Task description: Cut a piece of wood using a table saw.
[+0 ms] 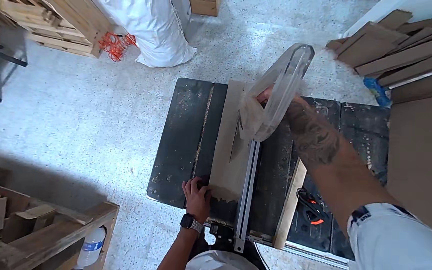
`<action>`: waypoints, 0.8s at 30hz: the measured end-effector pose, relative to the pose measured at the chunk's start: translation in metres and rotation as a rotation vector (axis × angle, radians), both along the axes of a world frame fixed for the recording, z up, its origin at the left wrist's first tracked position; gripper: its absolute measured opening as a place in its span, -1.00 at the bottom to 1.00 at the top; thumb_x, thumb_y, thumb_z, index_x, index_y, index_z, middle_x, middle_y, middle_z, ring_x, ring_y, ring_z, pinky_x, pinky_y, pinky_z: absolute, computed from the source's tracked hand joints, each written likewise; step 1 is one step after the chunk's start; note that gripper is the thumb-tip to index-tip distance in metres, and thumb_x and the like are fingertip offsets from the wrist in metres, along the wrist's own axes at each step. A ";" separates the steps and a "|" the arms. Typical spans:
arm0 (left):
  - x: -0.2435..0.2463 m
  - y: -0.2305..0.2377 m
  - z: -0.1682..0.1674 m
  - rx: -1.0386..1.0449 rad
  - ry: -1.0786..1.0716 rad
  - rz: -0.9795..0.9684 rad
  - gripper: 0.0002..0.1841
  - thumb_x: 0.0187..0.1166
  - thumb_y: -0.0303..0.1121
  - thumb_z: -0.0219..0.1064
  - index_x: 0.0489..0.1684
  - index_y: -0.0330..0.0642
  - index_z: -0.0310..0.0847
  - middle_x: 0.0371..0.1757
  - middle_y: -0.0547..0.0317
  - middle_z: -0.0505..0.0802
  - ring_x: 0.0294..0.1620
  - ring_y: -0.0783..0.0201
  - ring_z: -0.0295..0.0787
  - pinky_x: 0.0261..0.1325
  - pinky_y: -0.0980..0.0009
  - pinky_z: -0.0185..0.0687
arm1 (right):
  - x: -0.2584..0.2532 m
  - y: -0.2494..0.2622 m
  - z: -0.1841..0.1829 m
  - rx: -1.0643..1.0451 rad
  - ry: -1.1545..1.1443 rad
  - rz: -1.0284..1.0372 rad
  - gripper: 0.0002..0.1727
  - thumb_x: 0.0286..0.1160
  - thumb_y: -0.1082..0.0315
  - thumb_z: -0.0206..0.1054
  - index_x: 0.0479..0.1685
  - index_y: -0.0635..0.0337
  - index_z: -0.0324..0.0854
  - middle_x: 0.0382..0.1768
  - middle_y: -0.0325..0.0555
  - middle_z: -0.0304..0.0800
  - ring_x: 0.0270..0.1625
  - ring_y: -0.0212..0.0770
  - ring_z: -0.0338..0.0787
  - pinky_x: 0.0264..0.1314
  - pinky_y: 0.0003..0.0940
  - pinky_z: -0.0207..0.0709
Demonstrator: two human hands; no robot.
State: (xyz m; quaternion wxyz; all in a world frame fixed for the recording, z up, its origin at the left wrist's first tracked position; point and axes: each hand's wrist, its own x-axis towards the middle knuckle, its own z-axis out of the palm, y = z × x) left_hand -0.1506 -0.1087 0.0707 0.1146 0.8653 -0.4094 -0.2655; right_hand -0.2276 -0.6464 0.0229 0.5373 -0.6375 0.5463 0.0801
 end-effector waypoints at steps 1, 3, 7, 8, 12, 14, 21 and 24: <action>0.003 -0.006 0.005 0.074 -0.005 -0.024 -0.70 0.61 0.03 0.34 -0.06 0.13 0.93 0.51 -0.01 0.66 0.74 -0.20 0.26 0.87 -0.28 -0.38 | 0.001 -0.006 -0.014 -0.002 -0.002 0.011 -0.40 0.29 -0.11 0.62 0.13 0.17 0.73 -0.18 -0.20 0.94 -0.27 -0.37 0.81 -0.12 -0.34 0.63; 0.008 -0.017 0.012 0.202 -0.009 -0.085 -0.64 0.65 0.10 0.27 0.04 0.16 0.90 0.49 0.01 0.66 0.73 -0.16 0.27 0.87 -0.27 -0.42 | 0.000 -0.018 -0.039 0.005 -0.010 0.014 -0.43 0.27 -0.09 0.63 0.09 0.15 0.74 -0.25 -0.20 0.93 -0.39 -0.38 0.78 -0.27 -0.38 0.62; 0.015 -0.033 0.015 0.294 0.000 -0.107 -0.62 0.65 0.13 0.26 0.04 0.17 0.88 0.37 0.07 0.70 0.58 -0.04 0.41 0.80 -0.17 -0.11 | -0.002 -0.016 -0.036 -0.079 -0.004 -0.031 -0.63 0.16 0.08 0.66 -0.13 0.07 0.77 -0.35 -0.23 0.81 -0.43 -0.34 0.66 -0.33 -0.26 0.57; 0.016 -0.037 0.015 0.305 0.017 -0.081 -0.61 0.65 0.15 0.26 0.04 0.16 0.88 0.35 0.07 0.71 0.56 -0.02 0.43 0.77 -0.16 -0.05 | -0.002 -0.012 -0.031 -0.100 -0.003 -0.040 -0.65 0.20 0.12 0.63 -0.11 0.11 0.77 -0.29 -0.18 0.83 -0.35 -0.29 0.71 -0.24 -0.17 0.61; 0.019 -0.048 0.017 0.244 0.126 0.129 -0.61 0.55 0.14 0.41 -0.02 0.06 0.87 0.30 0.06 0.74 0.49 -0.03 0.50 0.62 -0.13 0.21 | 0.011 0.014 0.038 -0.223 0.112 0.022 -0.66 0.51 0.21 0.43 0.08 0.29 0.73 -0.06 0.20 0.77 -0.06 0.07 0.73 0.07 0.18 0.56; 0.023 -0.049 0.022 0.213 0.193 0.229 -0.69 0.59 0.02 0.42 0.02 0.06 0.87 0.29 0.05 0.76 0.47 -0.02 0.54 0.57 -0.14 0.29 | 0.019 0.016 0.062 -0.301 0.148 0.027 -0.67 0.52 0.23 0.42 0.08 0.30 0.75 0.03 0.31 0.79 0.12 0.24 0.77 0.20 0.32 0.54; 0.036 0.022 0.026 0.110 0.185 0.464 -0.76 0.58 -0.16 0.45 -0.01 -0.09 0.87 0.14 -0.01 0.82 0.22 0.07 0.76 0.38 0.08 0.68 | 0.031 -0.035 0.030 -0.498 -0.005 -0.086 -0.62 0.43 0.21 0.48 0.13 0.27 0.74 0.05 0.25 0.83 0.16 0.20 0.80 0.25 0.30 0.57; 0.039 0.060 0.021 0.086 0.164 0.478 -0.76 0.57 -0.20 0.45 -0.04 -0.15 0.85 0.04 0.01 0.82 0.02 0.16 0.80 0.22 0.19 0.74 | 0.034 -0.054 0.034 -0.549 -0.036 -0.133 -0.66 0.42 0.26 0.47 0.11 0.26 0.74 0.02 0.19 0.84 0.11 0.11 0.82 0.26 0.20 0.59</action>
